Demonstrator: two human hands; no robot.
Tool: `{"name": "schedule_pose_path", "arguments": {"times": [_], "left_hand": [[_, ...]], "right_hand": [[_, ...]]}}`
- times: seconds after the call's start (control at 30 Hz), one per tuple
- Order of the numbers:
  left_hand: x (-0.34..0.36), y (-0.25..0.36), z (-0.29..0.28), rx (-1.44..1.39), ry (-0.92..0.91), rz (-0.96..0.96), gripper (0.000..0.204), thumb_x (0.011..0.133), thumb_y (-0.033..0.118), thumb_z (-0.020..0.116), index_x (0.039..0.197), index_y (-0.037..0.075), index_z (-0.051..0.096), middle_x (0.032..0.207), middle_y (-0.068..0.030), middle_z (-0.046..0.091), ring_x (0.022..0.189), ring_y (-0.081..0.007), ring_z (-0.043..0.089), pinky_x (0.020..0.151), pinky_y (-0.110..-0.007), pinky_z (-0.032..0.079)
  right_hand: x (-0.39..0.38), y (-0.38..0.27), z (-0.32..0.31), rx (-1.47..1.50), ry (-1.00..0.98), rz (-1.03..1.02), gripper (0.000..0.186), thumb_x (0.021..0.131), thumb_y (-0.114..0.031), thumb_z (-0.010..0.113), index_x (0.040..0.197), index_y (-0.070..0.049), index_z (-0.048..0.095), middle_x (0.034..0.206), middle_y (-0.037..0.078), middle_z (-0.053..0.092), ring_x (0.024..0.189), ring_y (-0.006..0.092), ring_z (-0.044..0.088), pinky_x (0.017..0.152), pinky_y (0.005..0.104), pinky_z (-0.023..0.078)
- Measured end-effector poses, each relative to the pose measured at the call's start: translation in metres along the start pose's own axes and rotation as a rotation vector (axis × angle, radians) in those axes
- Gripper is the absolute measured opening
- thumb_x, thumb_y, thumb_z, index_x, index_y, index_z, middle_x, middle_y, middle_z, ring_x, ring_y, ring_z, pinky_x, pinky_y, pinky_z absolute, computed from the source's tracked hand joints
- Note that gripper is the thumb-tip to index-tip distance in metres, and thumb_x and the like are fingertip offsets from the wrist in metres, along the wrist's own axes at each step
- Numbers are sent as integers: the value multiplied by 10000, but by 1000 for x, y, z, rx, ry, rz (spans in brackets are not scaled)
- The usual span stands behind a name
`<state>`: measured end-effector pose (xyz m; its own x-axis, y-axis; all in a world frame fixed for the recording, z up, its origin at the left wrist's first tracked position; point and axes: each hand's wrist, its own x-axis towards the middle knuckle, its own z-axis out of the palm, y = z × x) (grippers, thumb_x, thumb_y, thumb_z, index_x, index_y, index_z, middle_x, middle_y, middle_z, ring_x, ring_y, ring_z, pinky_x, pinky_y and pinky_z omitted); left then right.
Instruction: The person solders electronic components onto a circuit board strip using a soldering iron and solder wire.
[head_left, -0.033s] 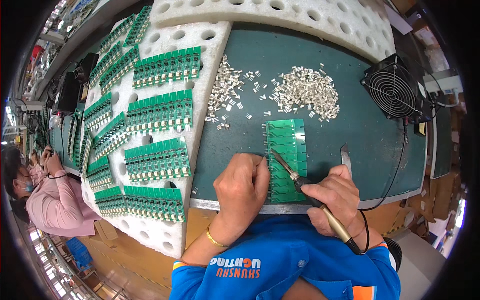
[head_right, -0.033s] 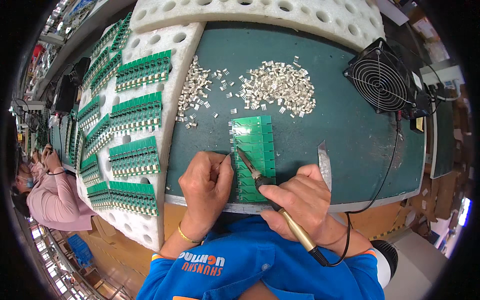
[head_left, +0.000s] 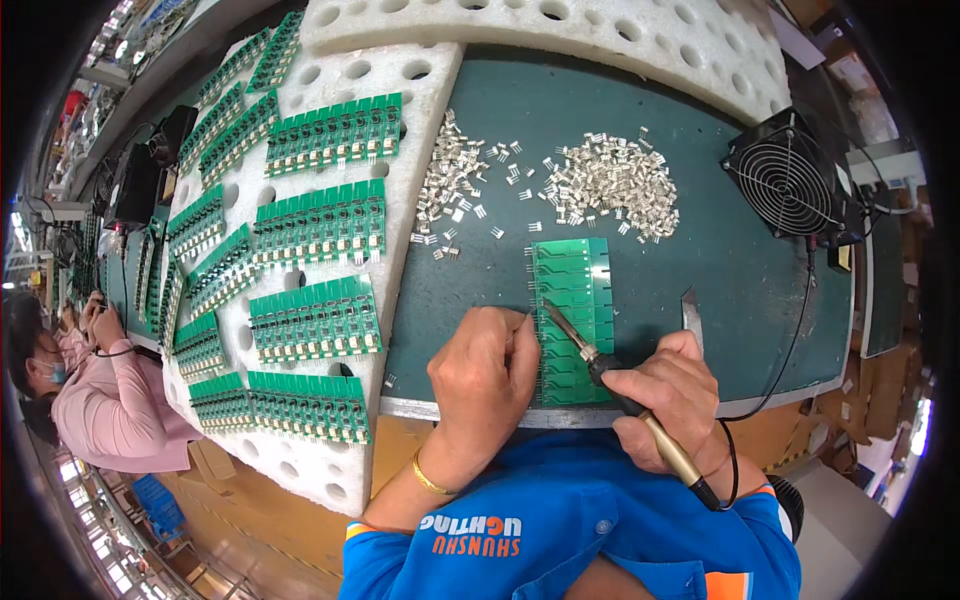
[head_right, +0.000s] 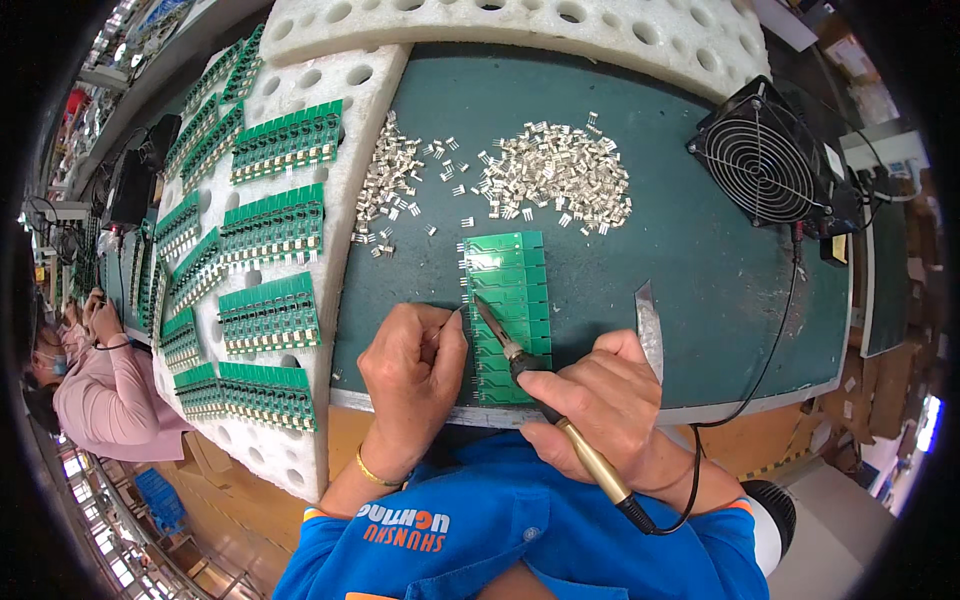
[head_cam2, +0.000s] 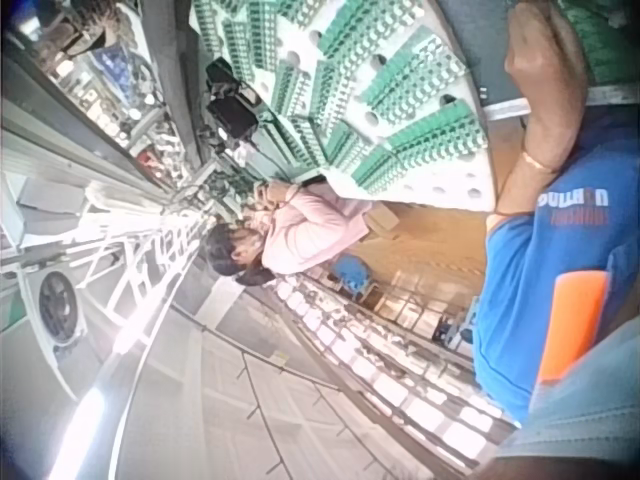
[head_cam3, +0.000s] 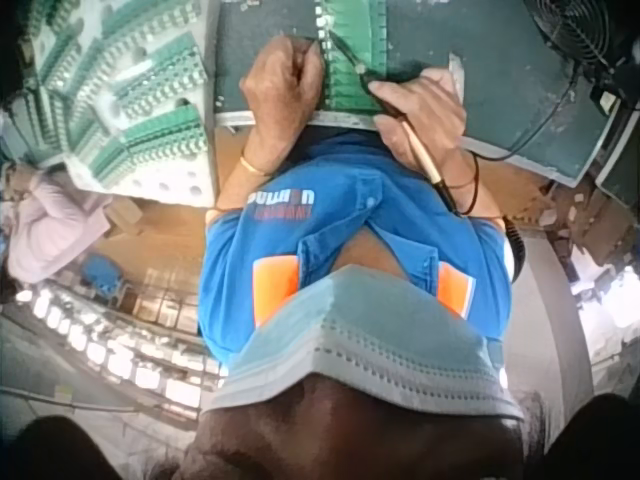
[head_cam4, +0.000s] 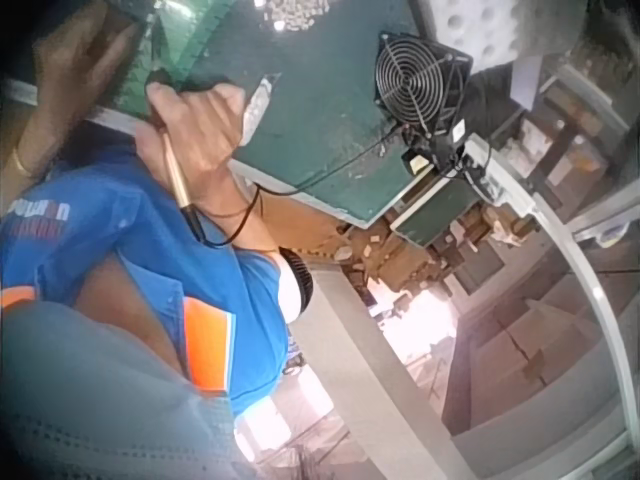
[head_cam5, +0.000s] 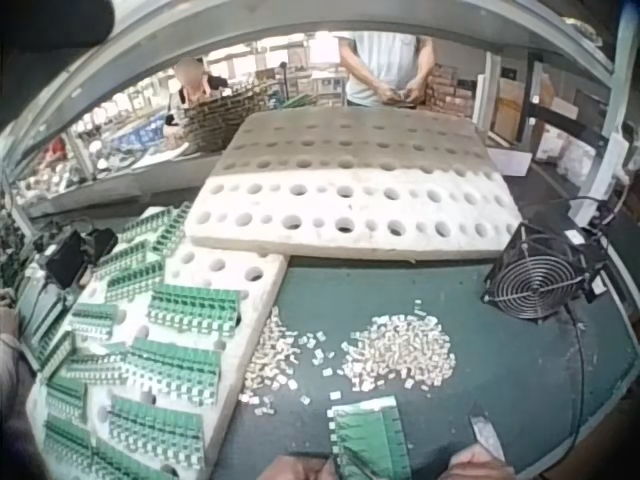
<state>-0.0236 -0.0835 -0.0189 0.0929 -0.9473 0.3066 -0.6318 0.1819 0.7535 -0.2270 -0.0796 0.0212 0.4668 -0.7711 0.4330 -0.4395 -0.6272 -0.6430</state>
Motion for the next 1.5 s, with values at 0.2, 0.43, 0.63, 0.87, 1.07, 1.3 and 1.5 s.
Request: {"name": "schedule_pose_path", "arguments": {"times": [0.2,0.43,0.63,0.87,1.07,1.3,1.5], "left_hand": [[-1,0,0,-9,1,-3,144,836,-17,740,789,7,607,661,-91,590,510,-158,554,485,-305,445],[-1,0,-1,-10,1,-3,143,830,-22,744,789,9,611,663,-89,590,509,-156,551,483,-305,445],[-2,0,0,-17,-4,-4,141,833,-18,744,789,11,613,667,-85,592,507,-160,546,486,-303,443],[-1,0,0,-8,-13,2,133,836,-19,740,790,11,619,667,-86,589,512,-157,544,488,-302,442],[-1,0,1,-4,-8,15,129,833,-23,737,793,13,620,667,-88,588,507,-159,541,486,-302,442],[-1,1,-1,19,3,28,140,838,-16,742,793,15,613,673,-86,593,507,-165,558,486,-304,444],[-8,2,-10,29,16,-16,150,883,19,735,850,14,589,672,-79,587,524,-150,547,499,-293,441]], "right_hand": [[-2,-3,2,1,-5,-1,354,853,-307,755,1049,-19,690,686,59,638,566,212,583,640,368,396],[-4,-4,1,-16,-15,1,360,841,-301,765,1052,-19,692,688,59,638,574,212,588,650,368,405],[-4,-5,1,-13,-26,5,368,851,-308,760,1070,-22,685,684,59,639,573,214,593,659,366,412],[-5,-5,0,-28,-41,-1,371,864,-323,753,1079,-29,682,704,47,652,586,207,597,666,365,414],[-7,-5,0,-32,-47,-2,380,871,-332,750,1094,-33,677,717,42,657,594,203,598,671,364,416],[-9,-6,-3,-46,-53,-12,360,881,-329,740,1088,-39,683,734,45,656,600,200,593,667,357,412],[-12,-6,-8,-49,-19,-29,341,902,-319,715,1099,-44,677,728,35,648,609,195,591,652,354,405]]}}
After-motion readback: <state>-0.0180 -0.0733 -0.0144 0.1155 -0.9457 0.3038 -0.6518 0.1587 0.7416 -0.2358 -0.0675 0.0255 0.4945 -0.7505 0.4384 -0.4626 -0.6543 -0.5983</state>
